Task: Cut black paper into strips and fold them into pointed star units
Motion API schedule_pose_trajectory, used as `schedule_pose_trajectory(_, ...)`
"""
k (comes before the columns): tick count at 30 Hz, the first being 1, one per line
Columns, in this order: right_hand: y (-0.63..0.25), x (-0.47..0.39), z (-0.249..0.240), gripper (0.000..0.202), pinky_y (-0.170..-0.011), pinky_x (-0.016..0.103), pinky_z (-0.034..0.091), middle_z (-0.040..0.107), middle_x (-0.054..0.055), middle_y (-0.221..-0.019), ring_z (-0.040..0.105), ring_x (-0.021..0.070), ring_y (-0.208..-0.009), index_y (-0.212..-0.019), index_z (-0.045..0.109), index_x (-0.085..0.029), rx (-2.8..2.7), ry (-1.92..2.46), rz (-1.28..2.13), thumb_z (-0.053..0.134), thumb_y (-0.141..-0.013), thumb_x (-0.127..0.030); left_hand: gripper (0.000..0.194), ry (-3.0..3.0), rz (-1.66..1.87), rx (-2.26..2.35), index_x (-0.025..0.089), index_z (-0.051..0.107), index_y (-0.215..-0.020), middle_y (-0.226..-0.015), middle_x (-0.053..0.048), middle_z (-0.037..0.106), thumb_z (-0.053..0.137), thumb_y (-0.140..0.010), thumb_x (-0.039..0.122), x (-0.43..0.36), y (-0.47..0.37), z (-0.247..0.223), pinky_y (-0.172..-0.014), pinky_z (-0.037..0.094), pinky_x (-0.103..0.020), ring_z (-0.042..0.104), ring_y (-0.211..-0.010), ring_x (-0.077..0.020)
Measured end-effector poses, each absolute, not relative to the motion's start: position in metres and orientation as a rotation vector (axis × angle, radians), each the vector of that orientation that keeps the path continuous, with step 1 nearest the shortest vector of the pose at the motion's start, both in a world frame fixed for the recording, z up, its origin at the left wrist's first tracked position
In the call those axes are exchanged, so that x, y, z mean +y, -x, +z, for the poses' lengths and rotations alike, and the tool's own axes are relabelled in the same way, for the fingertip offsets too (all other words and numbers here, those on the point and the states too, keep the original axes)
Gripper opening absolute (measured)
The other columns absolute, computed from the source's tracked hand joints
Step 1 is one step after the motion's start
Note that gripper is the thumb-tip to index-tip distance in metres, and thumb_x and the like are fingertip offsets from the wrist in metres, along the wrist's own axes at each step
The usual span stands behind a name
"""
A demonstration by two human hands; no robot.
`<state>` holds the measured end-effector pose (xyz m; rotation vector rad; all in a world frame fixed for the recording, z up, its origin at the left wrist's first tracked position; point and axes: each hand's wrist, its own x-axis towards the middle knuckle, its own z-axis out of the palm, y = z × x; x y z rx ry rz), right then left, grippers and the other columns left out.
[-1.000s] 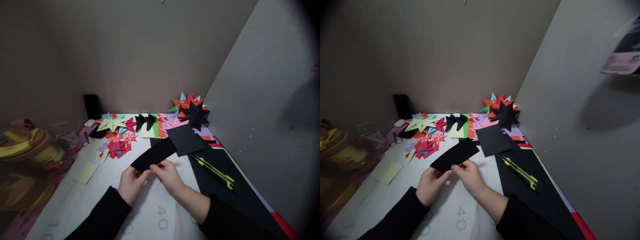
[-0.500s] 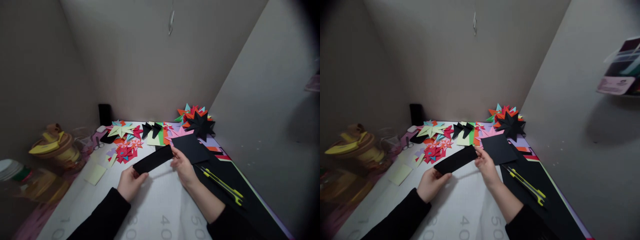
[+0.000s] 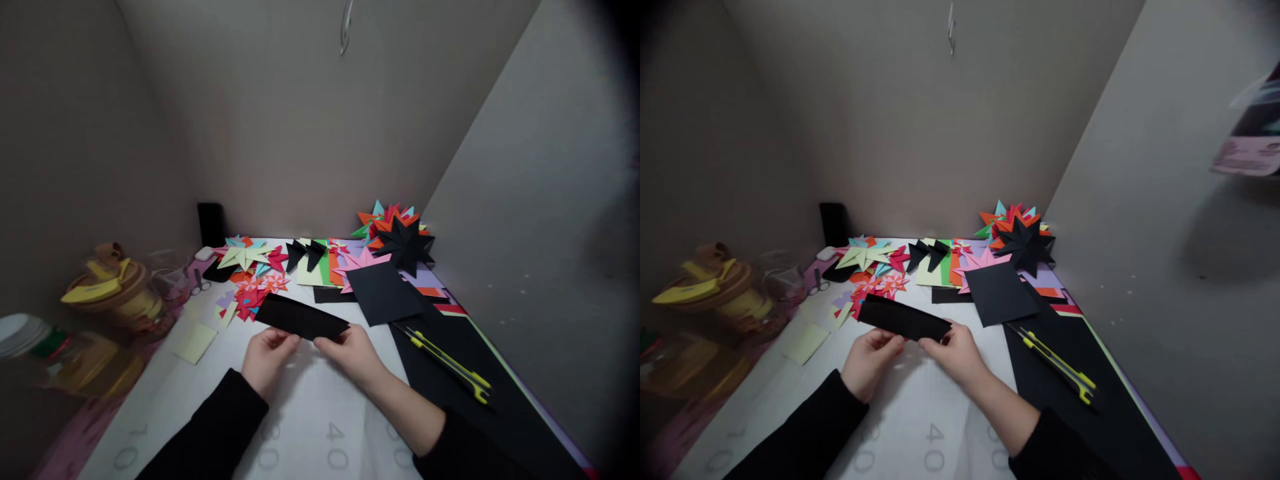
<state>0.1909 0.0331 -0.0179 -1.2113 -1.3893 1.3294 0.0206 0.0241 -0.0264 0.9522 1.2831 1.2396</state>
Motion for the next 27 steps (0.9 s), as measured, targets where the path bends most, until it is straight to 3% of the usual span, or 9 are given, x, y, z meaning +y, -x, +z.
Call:
schedule_pose_trajectory(2, -0.187, 0.029, -0.014, 0.026, -0.066, 0.031, 0.048, 0.07, 0.006, -0.079, 0.061, 0.0209, -0.071, -0.088, 0.068, -0.01, -1.403, 1.219, 1.328, 0.066, -0.067, -0.027, 0.029, -0.99, 1.194, 1.324, 0.012, 0.062, -0.058, -0.052, 0.0, 0.06, 0.075, -0.06, 0.038, 0.019, -0.025, -0.029, -0.05, 0.037, -0.02, 0.05, -0.049, -0.0092)
schedule_pose_trajectory(6, -0.187, 0.025, -0.012, 0.033, -0.071, 0.033, 0.049, 0.071, 0.007, -0.086, 0.063, 0.0227, -0.077, -0.096, 0.067, -0.009, -1.383, 1.213, 1.366, 0.067, -0.067, -0.025, 0.029, -0.985, 1.232, 1.331, 0.014, 0.061, -0.058, -0.052, 0.002, 0.057, 0.073, -0.063, 0.04, 0.02, -0.019, -0.029, -0.049, 0.036, -0.02, 0.048, -0.049, -0.0084)
schedule_pose_trajectory(11, -0.188, 0.025, -0.01, 0.037, -0.075, 0.035, 0.05, 0.07, 0.008, -0.094, 0.063, 0.0247, -0.084, -0.1, 0.066, -0.011, -1.326, 1.184, 1.421, 0.069, -0.067, -0.028, 0.03, -0.861, 1.461, 1.286, 0.014, 0.057, -0.055, -0.05, 0.006, 0.051, 0.076, -0.061, 0.036, 0.032, -0.002, -0.018, -0.057, 0.042, -0.02, 0.047, -0.051, -0.0068)
schedule_pose_trajectory(14, -0.188, 0.026, -0.013, 0.038, -0.076, 0.034, 0.049, 0.069, 0.007, -0.097, 0.062, 0.0231, -0.086, -0.102, 0.065, -0.013, -1.312, 1.124, 1.432, 0.069, -0.067, -0.027, 0.029, -0.681, 1.593, 1.218, 0.014, 0.062, -0.062, -0.059, 0.003, 0.059, 0.08, -0.052, 0.034, 0.042, 0.013, -0.006, -0.062, 0.046, -0.022, 0.053, -0.059, -0.0087)
schedule_pose_trajectory(18, -0.187, 0.029, -0.019, 0.023, -0.055, 0.025, 0.043, 0.065, 0.001, -0.071, 0.055, 0.0141, -0.06, -0.086, 0.065, -0.013, -1.39, 1.168, 1.416, 0.066, -0.066, -0.024, 0.031, -0.678, 1.719, 1.203, 0.016, 0.064, -0.069, -0.076, -0.002, 0.068, 0.08, -0.053, 0.037, 0.051, 0.033, 0.005, -0.069, 0.048, -0.025, 0.061, -0.077, -0.015)
schedule_pose_trajectory(21, -0.186, 0.03, -0.021, 0.013, -0.046, 0.02, 0.033, 0.054, -0.005, -0.059, 0.044, 0.0088, -0.051, -0.076, 0.06, -0.014, -1.514, 1.154, 1.423, 0.063, -0.066, -0.021, 0.034, -1.078, 1.518, 1.237, 0.018, 0.066, -0.086, -0.099, -0.007, 0.068, 0.077, -0.059, 0.037, 0.051, 0.039, 0.005, -0.082, 0.047, -0.03, 0.058, -0.099, -0.0214)
schedule_pose_trajectory(23, -0.186, 0.031, -0.02, 0.011, -0.044, 0.019, 0.03, 0.051, -0.005, -0.058, 0.042, 0.0081, -0.05, -0.075, 0.059, -0.014, -1.581, 1.163, 1.389, 0.062, -0.066, -0.021, 0.046, -1.249, 1.348, 1.265, 0.018, 0.063, -0.099, -0.103, -0.008, 0.066, 0.077, -0.06, 0.038, 0.049, 0.04, 0.004, -0.083, 0.047, -0.033, 0.058, -0.102, -0.0242)
schedule_pose_trajectory(27, -0.192, 0.031, -0.02, 0.015, -0.046, 0.019, 0.033, 0.054, -0.004, -0.061, 0.046, 0.0095, -0.054, -0.079, 0.06, -0.015, -1.691, 1.232, 1.294, 0.062, -0.067, -0.023, 0.059, -1.293, 1.23, 1.213, 0.016, 0.057, -0.11, -0.099, -0.012, 0.067, 0.056, -0.072, 0.061, 0.047, 0.04, 0.003, -0.08, 0.048, -0.036, 0.06, -0.096, -0.0262)
